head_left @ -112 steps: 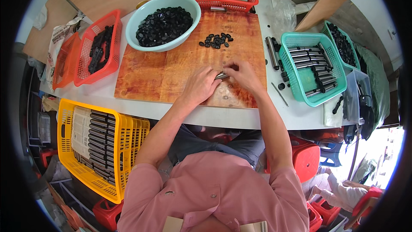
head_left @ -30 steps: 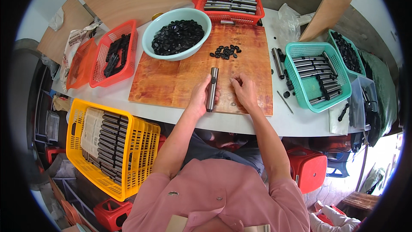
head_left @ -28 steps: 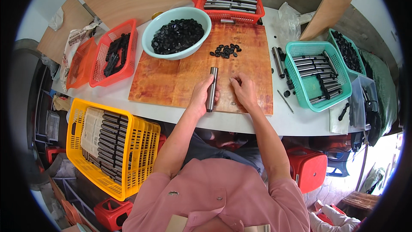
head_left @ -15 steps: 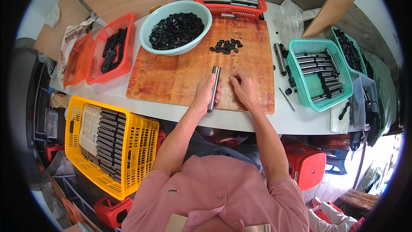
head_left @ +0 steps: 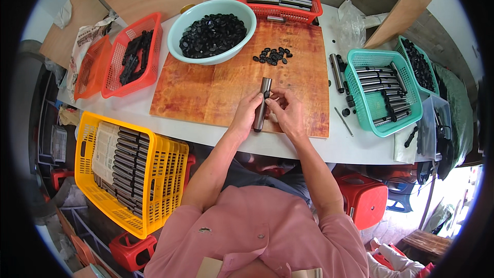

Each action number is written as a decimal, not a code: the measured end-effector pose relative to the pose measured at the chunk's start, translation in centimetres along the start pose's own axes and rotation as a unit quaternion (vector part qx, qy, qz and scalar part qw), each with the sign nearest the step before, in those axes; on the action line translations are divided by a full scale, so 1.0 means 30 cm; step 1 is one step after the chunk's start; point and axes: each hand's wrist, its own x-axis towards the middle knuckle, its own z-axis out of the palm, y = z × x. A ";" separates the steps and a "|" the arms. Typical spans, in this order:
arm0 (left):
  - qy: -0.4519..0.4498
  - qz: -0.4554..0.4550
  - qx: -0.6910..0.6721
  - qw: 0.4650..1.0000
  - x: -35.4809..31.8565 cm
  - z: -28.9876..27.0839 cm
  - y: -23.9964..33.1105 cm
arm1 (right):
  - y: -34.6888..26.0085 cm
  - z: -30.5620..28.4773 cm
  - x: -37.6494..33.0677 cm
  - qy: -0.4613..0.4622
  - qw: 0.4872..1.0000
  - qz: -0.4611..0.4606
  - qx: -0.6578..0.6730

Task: The person assembles cylindrical metal rods with small black circular components at a workbench. They pick up a rod, attach black pieces one by one, and place the completed units into a yellow basket. The process is repeated multiple times.

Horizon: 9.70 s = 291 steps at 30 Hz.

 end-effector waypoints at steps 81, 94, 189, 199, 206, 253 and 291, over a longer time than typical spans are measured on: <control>-0.133 -0.130 0.015 0.982 0.021 -0.051 0.066 | -0.063 -0.168 0.038 -0.006 0.985 -0.082 -0.154; -0.060 -0.088 0.120 0.987 -0.005 0.017 0.047 | 0.002 -0.155 0.013 -0.001 0.994 0.000 -0.107; 0.278 0.167 0.059 0.944 -0.776 -0.491 0.425 | 0.243 -0.064 0.366 0.057 0.992 -0.057 -0.101; 0.750 -0.023 0.471 0.463 -1.498 -1.368 0.302 | 0.269 -0.080 0.390 0.024 0.972 -0.079 -0.218; 0.727 -0.165 0.337 0.575 -1.532 -1.539 0.182 | 0.240 -0.063 0.369 0.029 0.965 -0.071 -0.249; 0.735 -0.142 0.183 0.637 -1.507 -1.444 0.194 | 0.183 -0.045 0.337 -0.006 0.955 -0.071 -0.287; 0.729 -0.183 0.202 0.628 -1.517 -1.476 0.194 | 0.213 -0.055 0.346 0.007 0.954 -0.093 -0.285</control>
